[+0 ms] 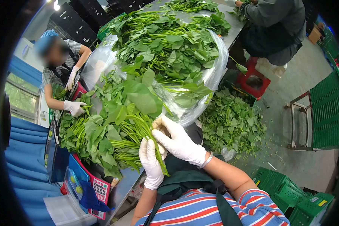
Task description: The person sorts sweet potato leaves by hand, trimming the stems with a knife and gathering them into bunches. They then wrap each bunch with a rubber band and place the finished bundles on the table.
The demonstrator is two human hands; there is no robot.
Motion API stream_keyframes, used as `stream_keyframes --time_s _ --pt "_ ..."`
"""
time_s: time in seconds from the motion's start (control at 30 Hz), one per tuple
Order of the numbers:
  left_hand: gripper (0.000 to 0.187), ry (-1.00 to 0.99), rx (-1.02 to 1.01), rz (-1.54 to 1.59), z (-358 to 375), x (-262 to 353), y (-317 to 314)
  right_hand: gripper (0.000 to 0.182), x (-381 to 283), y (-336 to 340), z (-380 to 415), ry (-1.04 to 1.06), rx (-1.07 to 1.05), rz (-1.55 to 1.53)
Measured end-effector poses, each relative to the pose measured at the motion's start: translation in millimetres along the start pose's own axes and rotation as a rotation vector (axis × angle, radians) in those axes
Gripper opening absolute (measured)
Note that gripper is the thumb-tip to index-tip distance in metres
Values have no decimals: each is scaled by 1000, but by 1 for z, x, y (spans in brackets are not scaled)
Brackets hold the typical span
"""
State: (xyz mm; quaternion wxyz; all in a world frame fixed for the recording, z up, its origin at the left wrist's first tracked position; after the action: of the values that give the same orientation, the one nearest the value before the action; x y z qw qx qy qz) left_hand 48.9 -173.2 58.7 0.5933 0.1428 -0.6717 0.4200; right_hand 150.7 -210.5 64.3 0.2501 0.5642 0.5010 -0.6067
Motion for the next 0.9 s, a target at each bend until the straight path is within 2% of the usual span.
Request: stream_keyframes --time_s 0.17,0.2,0.23,0.3,0.37,0.43,0.5,0.53,0.57,0.63,0.77,0.8,0.9 --pt "21 -37 -27 31 0 2 3 13 -10 1 11 -42 -71 61" --pt "20 -5 102 13 0 5 3 12 -8 1 13 -84 -102 71" --pt "19 28 230 -4 -1 6 4 9 -7 1 14 45 -180 335" --pt "17 -44 271 0 -5 5 10 8 -9 0 19 197 -210 464" --pt "16 -83 83 -109 -4 8 6 15 -2 13 27 324 -34 437" --pt "17 -116 21 -153 -3 -4 16 29 6 34 24 291 343 -107" --pt "20 -283 93 -247 1 -10 20 44 -3 38 9 226 401 -566" --pt "14 -439 128 -355 -2 -1 10 43 2 39 9 157 426 -590" --pt "14 -440 125 -354 0 2 9 43 2 41 11 160 427 -590" --pt "14 -300 22 -300 2 -1 7 38 3 33 17 31 211 -110" --pt "12 -274 49 -308 5 0 7 27 3 26 19 -1 200 -98" --pt "10 -310 94 -430 9 -9 16 27 1 26 20 -2 200 -101" --pt "10 -261 71 -396 10 -12 17 23 -3 25 20 7 193 -33"
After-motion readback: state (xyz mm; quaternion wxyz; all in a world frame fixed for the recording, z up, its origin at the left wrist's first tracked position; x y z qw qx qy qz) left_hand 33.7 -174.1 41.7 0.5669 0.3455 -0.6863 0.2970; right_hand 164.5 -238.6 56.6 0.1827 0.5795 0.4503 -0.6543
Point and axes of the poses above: each hand's wrist, its own z-axis away from the middle knuckle, its own y-axis out of the back of the hand, x = y × z, the point moved 4 cm from there along -z, towards the middle knuckle, and after that the axes turned 5 degrees about -x, right-handed, at the moved point
